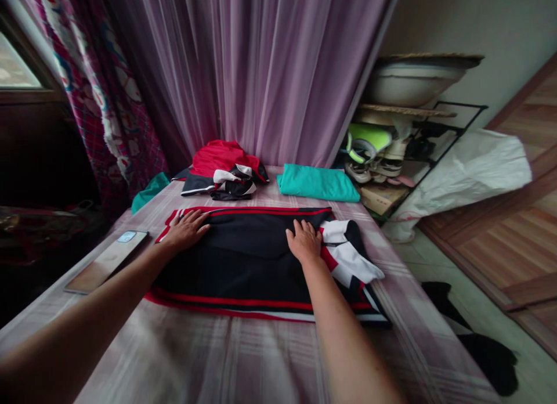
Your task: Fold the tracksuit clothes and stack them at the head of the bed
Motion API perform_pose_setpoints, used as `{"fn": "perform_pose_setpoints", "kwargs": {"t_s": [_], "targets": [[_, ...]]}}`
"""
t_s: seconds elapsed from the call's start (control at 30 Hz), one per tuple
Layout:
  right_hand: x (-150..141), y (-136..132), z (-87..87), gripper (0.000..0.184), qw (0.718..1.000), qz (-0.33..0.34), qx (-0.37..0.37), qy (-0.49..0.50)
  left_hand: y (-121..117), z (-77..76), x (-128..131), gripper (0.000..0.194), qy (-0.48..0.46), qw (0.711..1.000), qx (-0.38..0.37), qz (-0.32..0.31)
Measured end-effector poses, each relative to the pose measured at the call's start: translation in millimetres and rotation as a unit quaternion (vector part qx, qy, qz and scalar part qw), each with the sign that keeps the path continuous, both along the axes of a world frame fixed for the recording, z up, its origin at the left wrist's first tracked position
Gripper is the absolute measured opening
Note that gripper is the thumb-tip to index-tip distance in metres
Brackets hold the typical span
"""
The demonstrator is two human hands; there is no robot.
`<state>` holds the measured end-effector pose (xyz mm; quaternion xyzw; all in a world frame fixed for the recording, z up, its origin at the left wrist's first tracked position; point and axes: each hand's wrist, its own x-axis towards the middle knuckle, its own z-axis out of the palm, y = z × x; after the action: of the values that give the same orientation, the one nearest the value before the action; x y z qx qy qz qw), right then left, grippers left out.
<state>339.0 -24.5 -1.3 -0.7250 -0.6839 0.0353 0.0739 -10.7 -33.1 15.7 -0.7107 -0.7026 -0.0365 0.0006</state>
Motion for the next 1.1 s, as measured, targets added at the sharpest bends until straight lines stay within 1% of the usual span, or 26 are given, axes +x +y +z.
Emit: {"fn": "perform_pose_setpoints", "kwargs": {"t_s": [0.1,0.17,0.2,0.3,0.37,0.43,0.5,0.6,0.7,0.8,0.87,0.93,0.97,1.03,1.1], "targets": [[-9.1,-15.5,14.3,0.058,1.0,-0.008,0.009,-0.005,-16.7,7.5,0.3,0.055,-0.01,1.0,0.012,0.002],[-19.3,-29.1,22.3,0.059,1.0,0.01,0.021,0.002,-33.5,9.3,-1.2,0.054,-0.012,1.0,0.024,-0.006],[-24.7,-36.6,24.6,0.058,0.999,0.027,0.022,0.007,-42.1,8.8,-2.6,0.053,-0.011,1.0,0.027,-0.001],[-36.6,-58.7,21.3,0.057,0.996,0.087,0.011,0.019,-62.4,2.6,-7.8,0.049,-0.015,0.999,0.028,0.044],[-38.9,-70.0,12.4,0.055,0.994,0.109,-0.004,0.021,-68.3,-2.8,-10.5,0.048,-0.016,0.998,0.028,0.045],[-37.9,-76.9,2.5,0.054,0.994,0.111,-0.008,0.018,-68.8,-7.5,-11.5,0.049,-0.017,0.999,0.026,0.037],[-36.1,-80.0,-4.4,0.053,0.994,0.104,0.001,0.015,-67.2,-11.3,-11.5,0.052,-0.022,0.998,0.032,0.047],[-34.8,-80.8,-7.0,0.052,0.995,0.101,0.008,0.015,-66.4,-16.2,-12.6,0.051,-0.027,0.997,0.051,0.049],[-34.1,-80.8,-4.6,0.053,0.995,0.1,0.001,0.013,-68.3,-19.7,-15.9,0.048,-0.03,0.997,0.063,0.027],[-35.0,-80.8,1.5,0.053,0.995,0.099,-0.017,0.01,-70.0,-20.5,-17.4,0.046,-0.02,0.998,0.065,0.014],[-39.5,-80.0,8.3,0.053,0.995,0.097,-0.027,0.009,-70.2,-19.2,-15.8,0.046,-0.009,0.998,0.059,0.017],[-48.0,-77.9,15.9,0.052,0.995,0.101,-0.007,0.012,-69.8,-17.0,-12.8,0.048,-0.002,0.998,0.061,0.033],[-53.0,-76.2,18.9,0.052,0.993,0.113,0.014,0.015,-69.4,-15.7,-11.2,0.049,-0.001,0.997,0.063,0.042],[-61.6,-71.8,21.6,0.051,0.985,0.162,0.048,0.023,-68.3,-12.9,-8.6,0.051,0.001,0.997,0.067,0.046],[-64.8,-67.1,18.8,0.051,0.974,0.222,0.038,0.027,-66.9,-9.9,-7.2,0.051,0.004,0.997,0.066,0.043]]}}
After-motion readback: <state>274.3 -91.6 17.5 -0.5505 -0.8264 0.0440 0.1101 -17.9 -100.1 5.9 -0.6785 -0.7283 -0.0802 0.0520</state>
